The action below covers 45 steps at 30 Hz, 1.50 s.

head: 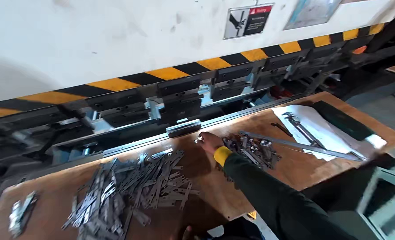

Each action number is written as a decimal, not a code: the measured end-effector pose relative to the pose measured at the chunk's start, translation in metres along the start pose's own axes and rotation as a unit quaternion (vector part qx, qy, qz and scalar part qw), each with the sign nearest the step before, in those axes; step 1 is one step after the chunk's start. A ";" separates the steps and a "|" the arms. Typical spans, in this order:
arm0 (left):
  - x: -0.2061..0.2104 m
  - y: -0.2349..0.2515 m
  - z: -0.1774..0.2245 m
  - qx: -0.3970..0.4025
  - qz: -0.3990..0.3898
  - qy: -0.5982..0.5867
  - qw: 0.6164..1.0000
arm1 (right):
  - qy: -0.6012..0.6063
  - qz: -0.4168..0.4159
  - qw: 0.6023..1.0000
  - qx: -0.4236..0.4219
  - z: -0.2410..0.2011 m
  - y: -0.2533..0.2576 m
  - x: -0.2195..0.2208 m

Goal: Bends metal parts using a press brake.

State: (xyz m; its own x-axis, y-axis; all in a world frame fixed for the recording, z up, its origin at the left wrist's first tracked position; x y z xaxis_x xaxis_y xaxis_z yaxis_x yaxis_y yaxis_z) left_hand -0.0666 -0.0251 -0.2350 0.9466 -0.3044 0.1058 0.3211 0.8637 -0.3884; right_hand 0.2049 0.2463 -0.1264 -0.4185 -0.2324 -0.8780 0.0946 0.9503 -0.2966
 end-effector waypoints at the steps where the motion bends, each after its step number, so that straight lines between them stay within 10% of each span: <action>1: 0.001 -0.006 0.004 -0.017 0.000 -0.010 1.000 | -0.004 -0.004 1.000 -0.005 -0.009 0.012 0.014; 6: -0.033 -0.022 0.024 -0.006 0.060 0.021 0.998 | -0.076 -0.002 0.997 -0.008 -0.029 0.028 0.036; 13: -0.131 -0.021 0.086 -0.027 0.243 0.299 0.923 | -0.102 0.119 0.987 -0.019 0.050 -0.046 -0.056; 20: -0.142 0.080 0.145 -0.084 0.136 0.585 0.795 | -0.134 0.072 0.986 0.062 0.176 -0.092 -0.059; 27: -0.137 0.119 0.148 -0.092 0.027 0.689 0.718 | 0.024 0.204 0.977 -0.062 0.123 -0.158 -0.051; 33: -0.148 0.101 0.180 0.043 0.138 0.583 0.800 | 0.085 0.203 0.962 -0.159 0.053 -0.192 -0.007; 38: -0.150 0.077 0.198 0.132 0.252 0.133 0.950 | 0.230 0.084 0.951 -0.188 0.006 -0.192 0.023; 45: -0.040 0.084 0.191 0.157 0.076 -0.177 0.969 | 0.530 -0.256 0.805 -0.078 -0.057 -0.180 0.076</action>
State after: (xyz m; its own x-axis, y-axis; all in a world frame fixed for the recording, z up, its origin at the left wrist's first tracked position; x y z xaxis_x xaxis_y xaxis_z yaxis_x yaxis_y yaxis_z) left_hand -0.0721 0.1366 -0.0966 0.9158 -0.0562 0.3977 0.1178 0.9842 -0.1324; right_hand 0.1048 0.0698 -0.1183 -0.9097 -0.3734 0.1820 -0.4154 0.8200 -0.3938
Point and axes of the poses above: each hand's wrist, its own y-axis towards the middle knuckle, its own x-axis out of the palm, z = x × y, the point moved 10 cm from there along y, towards the middle knuckle, and after that the axes turned 5 degrees about -z, right-handed, at the moved point
